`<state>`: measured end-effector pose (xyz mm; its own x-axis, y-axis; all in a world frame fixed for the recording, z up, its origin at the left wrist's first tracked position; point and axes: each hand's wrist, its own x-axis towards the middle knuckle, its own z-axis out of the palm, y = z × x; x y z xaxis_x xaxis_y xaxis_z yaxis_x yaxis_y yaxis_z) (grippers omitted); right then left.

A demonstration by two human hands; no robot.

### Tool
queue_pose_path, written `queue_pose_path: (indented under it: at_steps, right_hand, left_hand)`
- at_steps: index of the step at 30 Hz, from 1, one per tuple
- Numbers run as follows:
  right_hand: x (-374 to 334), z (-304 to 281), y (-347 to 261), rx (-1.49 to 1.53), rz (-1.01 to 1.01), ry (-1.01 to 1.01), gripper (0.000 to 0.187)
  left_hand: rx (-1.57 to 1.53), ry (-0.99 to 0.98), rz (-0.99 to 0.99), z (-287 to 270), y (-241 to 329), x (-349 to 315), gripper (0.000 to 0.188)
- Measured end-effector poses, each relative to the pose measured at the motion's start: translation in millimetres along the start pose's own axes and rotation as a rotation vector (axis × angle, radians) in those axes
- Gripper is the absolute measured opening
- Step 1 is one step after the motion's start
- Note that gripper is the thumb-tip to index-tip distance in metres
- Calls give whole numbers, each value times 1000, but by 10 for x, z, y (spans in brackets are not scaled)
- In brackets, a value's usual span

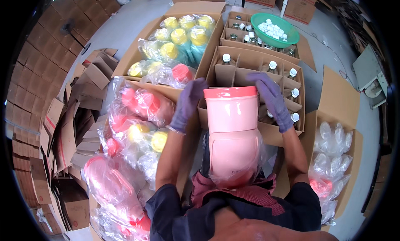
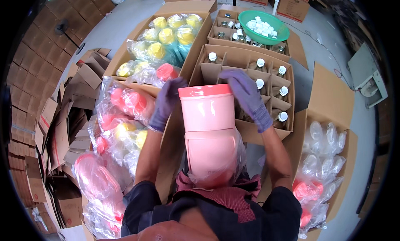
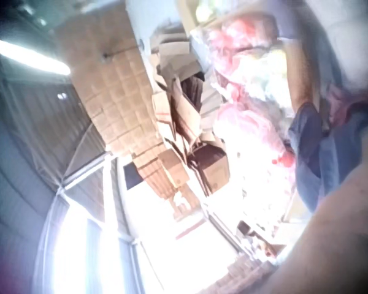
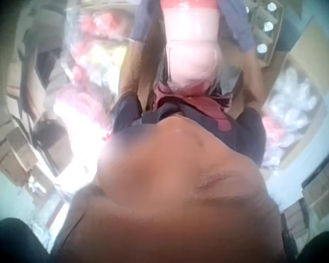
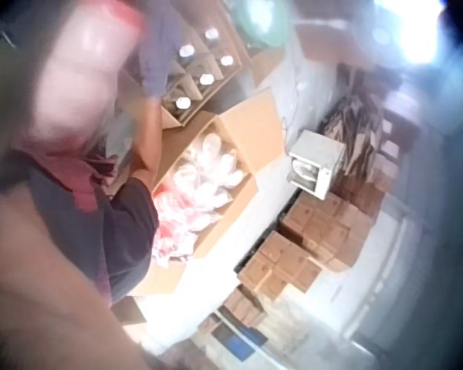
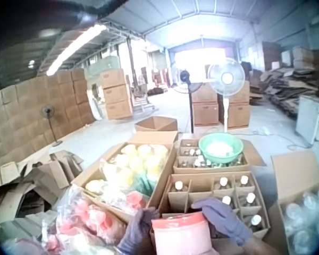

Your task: The person places metal liners into plastic containers, fits lids onto the containers, and places the assembled containers into cardboard boxes.

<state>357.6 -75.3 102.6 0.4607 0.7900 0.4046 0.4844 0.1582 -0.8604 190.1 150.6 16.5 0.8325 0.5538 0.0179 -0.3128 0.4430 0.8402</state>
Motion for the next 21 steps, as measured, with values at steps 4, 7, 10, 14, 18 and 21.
queue_pose_path:
  at_steps: [4, 7, 10, 14, 18, 21]
  right_hand:
    - [181, 187, -176, -252, -262, -114, 22]
    - [158, -14, 298, 37, -223, -109, 23]
    - [155, -110, 305, 30, -201, -170, 26]
    - [301, -18, -103, -306, -293, -197, 39]
    - [196, 108, 24, -391, -301, -81, 50]
    - [108, 198, 105, -392, -314, 43, 51]
  left_hand:
    - [-647, -426, -253, 458, -380, 159, 56]
    - [67, -25, -21, 430, -290, -26, 65]
    - [209, 10, 48, 506, -177, -49, 68]
    - [384, -61, 172, 455, 0, 11, 50]
    - [756, -441, 463, 309, 256, 148, 64]
    - [790, -472, 498, 268, 229, 141, 62]
